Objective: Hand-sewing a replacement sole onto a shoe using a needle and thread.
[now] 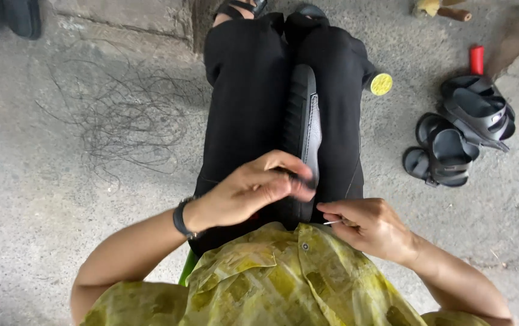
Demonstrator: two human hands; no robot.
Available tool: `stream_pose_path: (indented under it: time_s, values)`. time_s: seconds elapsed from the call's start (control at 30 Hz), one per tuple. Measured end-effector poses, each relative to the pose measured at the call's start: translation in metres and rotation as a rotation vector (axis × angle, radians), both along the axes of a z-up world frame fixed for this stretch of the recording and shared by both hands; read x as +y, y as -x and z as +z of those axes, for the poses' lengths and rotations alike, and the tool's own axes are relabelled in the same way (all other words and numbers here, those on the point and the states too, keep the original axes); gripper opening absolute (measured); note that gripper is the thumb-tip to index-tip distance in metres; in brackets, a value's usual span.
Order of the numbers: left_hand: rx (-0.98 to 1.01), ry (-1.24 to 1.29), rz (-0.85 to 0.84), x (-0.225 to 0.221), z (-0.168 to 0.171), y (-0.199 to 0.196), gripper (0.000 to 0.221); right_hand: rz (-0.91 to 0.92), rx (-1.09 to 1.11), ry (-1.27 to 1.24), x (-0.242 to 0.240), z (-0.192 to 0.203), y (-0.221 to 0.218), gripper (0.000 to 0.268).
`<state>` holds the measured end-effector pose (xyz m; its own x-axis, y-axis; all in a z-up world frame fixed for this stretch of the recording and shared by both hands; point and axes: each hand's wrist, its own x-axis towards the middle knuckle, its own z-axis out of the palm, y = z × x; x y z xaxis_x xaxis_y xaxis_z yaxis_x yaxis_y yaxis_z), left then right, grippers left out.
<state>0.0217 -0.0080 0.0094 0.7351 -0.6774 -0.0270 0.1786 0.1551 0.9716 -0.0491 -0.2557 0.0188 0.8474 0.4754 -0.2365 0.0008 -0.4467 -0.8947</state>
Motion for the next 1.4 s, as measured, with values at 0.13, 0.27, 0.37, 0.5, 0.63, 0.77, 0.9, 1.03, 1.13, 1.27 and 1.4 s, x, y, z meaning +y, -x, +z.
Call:
stream_pose_path:
  time_s: [0.13,0.27,0.37,0.5,0.63,0.77,0.9,1.03,1.13,1.27,1.4]
  values:
    - [0.35,0.132,0.138,-0.021,-0.016,-0.038,0.042,-0.073,0.041,-0.095,0.006,-0.025,0.0,0.025]
    - [0.399,0.047,0.293,-0.018,-0.031,-0.05,0.05,-0.015,-0.285,0.01,0.015,-0.018,-0.009,0.018]
    - [-0.763,-0.584,0.381,0.021,-0.026,-0.07,0.037,0.068,-0.476,0.342,0.007,0.001,-0.01,0.034]
    - [-0.997,-0.641,0.359,0.014,-0.013,-0.035,0.015,0.116,-0.552,0.444,0.007,0.001,-0.004,0.036]
    - [-0.644,-0.568,0.081,-0.002,-0.013,0.014,0.093,0.178,-0.623,0.533,0.006,-0.001,-0.005,0.042]
    - [-0.612,-0.596,0.05,-0.003,-0.023,0.022,0.102,0.212,-0.68,0.643,0.008,0.003,-0.003,0.046]
    - [-0.62,-0.578,0.056,-0.004,-0.03,0.021,0.103,0.213,-0.637,0.644,0.007,0.002,-0.002,0.048]
    - [-0.617,-0.579,0.051,-0.004,-0.03,0.02,0.101,0.191,-0.477,0.521,0.006,0.005,-0.008,0.044]
    - [-0.607,-0.567,0.057,-0.004,-0.029,0.02,0.101,0.214,-0.514,0.569,0.007,0.006,-0.008,0.044]
    - [-0.618,-0.549,0.08,-0.005,-0.031,0.02,0.102,0.303,-0.604,0.72,0.006,0.006,-0.001,0.053]
    - [-0.619,-0.525,0.113,-0.007,-0.044,0.024,0.1,0.371,-0.609,0.716,0.007,-0.034,0.018,0.056]
